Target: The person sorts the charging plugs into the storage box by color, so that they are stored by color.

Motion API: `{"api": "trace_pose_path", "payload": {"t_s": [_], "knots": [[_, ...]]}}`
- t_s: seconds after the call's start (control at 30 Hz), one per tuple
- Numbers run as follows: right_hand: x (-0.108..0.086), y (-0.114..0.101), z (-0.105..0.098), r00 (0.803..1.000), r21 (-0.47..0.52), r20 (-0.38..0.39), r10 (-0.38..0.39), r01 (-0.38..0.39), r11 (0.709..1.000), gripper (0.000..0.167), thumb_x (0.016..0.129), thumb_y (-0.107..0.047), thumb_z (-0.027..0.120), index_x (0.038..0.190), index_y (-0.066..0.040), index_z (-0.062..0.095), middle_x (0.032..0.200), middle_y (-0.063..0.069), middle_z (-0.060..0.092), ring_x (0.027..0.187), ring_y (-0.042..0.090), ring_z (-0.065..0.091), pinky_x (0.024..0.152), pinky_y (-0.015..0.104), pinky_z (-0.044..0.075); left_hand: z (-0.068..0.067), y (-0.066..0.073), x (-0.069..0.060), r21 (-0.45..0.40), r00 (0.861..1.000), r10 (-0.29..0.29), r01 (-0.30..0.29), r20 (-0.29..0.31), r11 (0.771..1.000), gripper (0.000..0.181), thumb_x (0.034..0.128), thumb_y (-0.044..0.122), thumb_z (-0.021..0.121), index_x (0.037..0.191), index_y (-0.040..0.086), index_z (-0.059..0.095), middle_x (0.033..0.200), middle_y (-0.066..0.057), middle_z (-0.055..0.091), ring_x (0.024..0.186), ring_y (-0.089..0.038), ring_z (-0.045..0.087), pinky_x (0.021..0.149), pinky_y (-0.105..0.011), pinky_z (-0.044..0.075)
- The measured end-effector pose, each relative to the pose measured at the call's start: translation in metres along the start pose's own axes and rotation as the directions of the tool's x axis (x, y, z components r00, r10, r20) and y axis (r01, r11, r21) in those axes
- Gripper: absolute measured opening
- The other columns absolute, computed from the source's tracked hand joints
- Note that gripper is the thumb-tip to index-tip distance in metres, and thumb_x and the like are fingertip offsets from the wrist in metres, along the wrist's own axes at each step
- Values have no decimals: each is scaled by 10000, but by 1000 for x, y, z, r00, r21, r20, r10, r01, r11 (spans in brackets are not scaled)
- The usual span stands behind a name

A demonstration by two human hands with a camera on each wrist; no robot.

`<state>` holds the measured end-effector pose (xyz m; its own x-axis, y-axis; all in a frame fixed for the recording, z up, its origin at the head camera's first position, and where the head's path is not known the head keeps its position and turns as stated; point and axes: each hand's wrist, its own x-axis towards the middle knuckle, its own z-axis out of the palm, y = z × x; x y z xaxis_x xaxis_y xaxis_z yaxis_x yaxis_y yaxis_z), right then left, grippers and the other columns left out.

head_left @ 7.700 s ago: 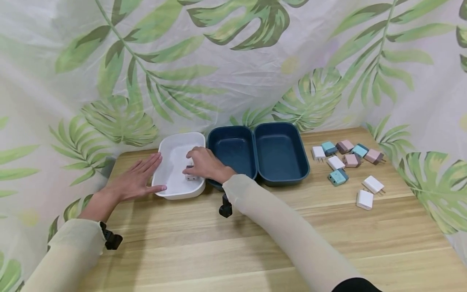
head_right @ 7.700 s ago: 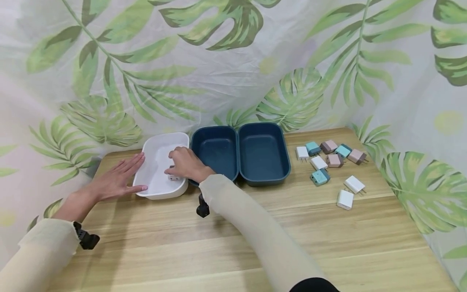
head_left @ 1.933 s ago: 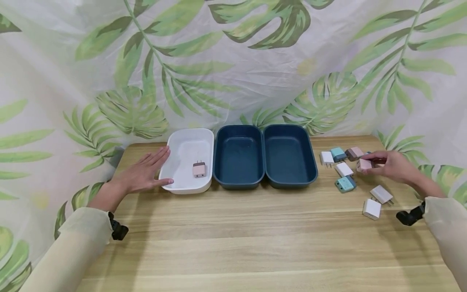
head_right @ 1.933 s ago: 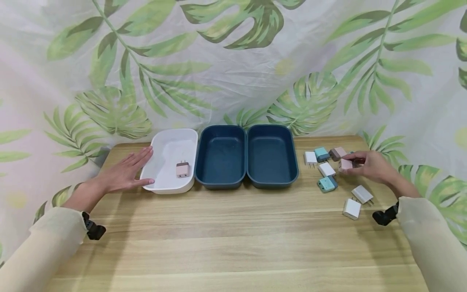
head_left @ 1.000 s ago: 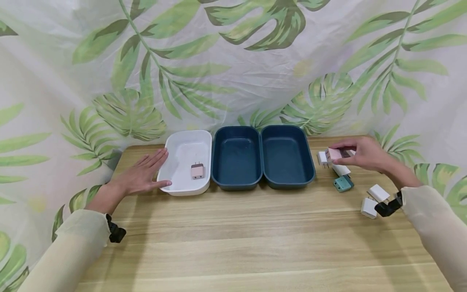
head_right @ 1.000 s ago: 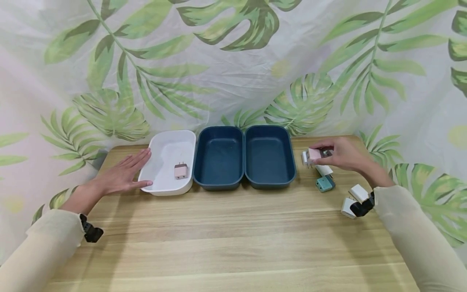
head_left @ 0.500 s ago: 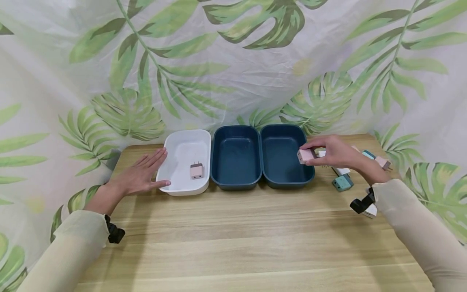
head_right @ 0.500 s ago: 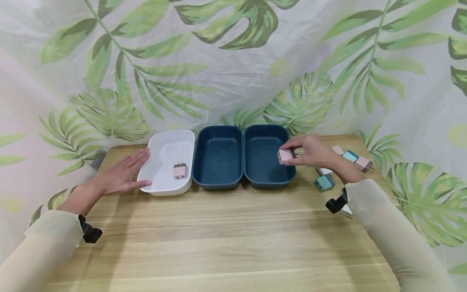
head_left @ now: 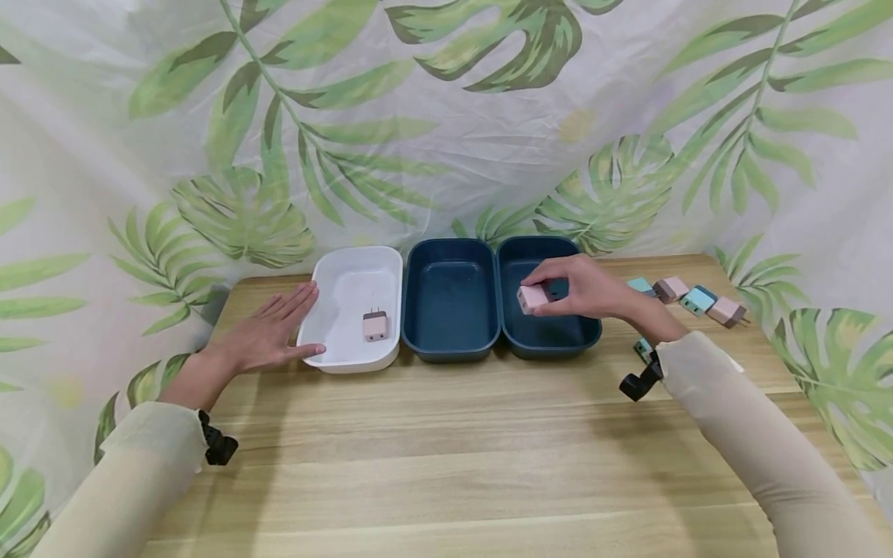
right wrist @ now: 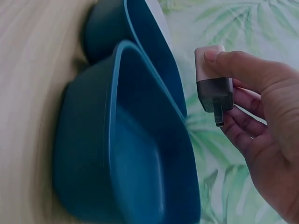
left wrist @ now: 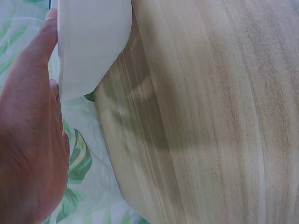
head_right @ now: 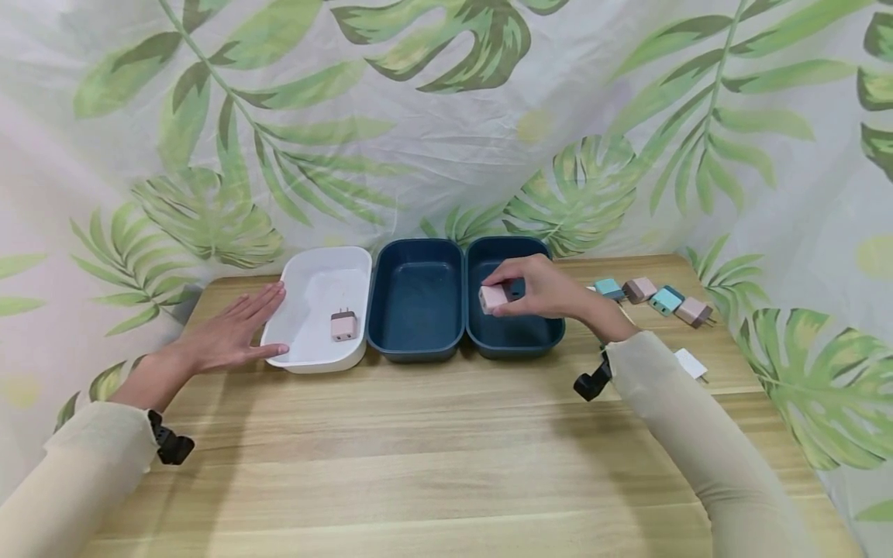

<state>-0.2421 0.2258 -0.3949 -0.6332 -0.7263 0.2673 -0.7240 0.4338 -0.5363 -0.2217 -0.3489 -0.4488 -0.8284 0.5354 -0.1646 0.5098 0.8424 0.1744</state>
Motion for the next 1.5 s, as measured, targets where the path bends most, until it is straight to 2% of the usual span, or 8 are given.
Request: {"api": "trace_pose_path", "payload": {"t_s": [0.3,0.53,0.73,0.9,1.17,1.5], "knots": [[36,-17,24,999,47,-9,-44,44,998,401,867,-188,900,1240,-87,793,1180,45,772,961,167,692,782,406,567,0,-1,0,2,1000,3,-3,-2,1000,1055,1018,591,611,1695,12,46,1777,-190,21,1638,-380,68,1305,-590,90],[64,-30,42,998,136,5,-61,59,989,385,893,-188,874,1251,-78,786,1183,50,767,947,157,681,806,499,585,1,-1,0,13,1000,7,-7,-12,1000,1054,1014,595,613,1697,15,58,1778,-187,33,1637,-381,79,1299,-602,106],[90,-37,58,997,163,-15,-75,76,984,380,900,-188,866,1253,-74,785,1174,43,766,947,143,667,812,389,570,2,0,0,8,1000,10,-10,-28,1000,1053,1008,587,626,1696,14,73,1777,-188,48,1635,-388,88,1294,-614,113],[111,-42,74,999,163,-21,-47,50,985,396,898,-203,868,1261,-70,782,1164,44,766,938,140,658,820,351,559,1,0,0,8,1000,9,-9,-15,1000,1055,1013,596,612,1697,15,56,1777,-191,38,1635,-388,83,1296,-610,111],[142,-53,97,999,148,-15,39,-36,988,411,894,-230,873,1261,-69,782,1189,50,768,995,134,676,893,274,556,-1,1,0,3,1000,6,-6,-6,1000,1054,1017,588,609,1696,15,44,1777,-192,24,1636,-387,71,1301,-601,99],[176,-63,125,996,170,8,92,-92,981,414,923,-260,851,1280,-66,771,1221,48,769,1012,101,683,880,192,533,0,0,1,-7,1000,0,0,-3,1000,1060,1009,594,620,1698,22,53,1776,-196,29,1626,-425,84,1292,-629,105]]}}
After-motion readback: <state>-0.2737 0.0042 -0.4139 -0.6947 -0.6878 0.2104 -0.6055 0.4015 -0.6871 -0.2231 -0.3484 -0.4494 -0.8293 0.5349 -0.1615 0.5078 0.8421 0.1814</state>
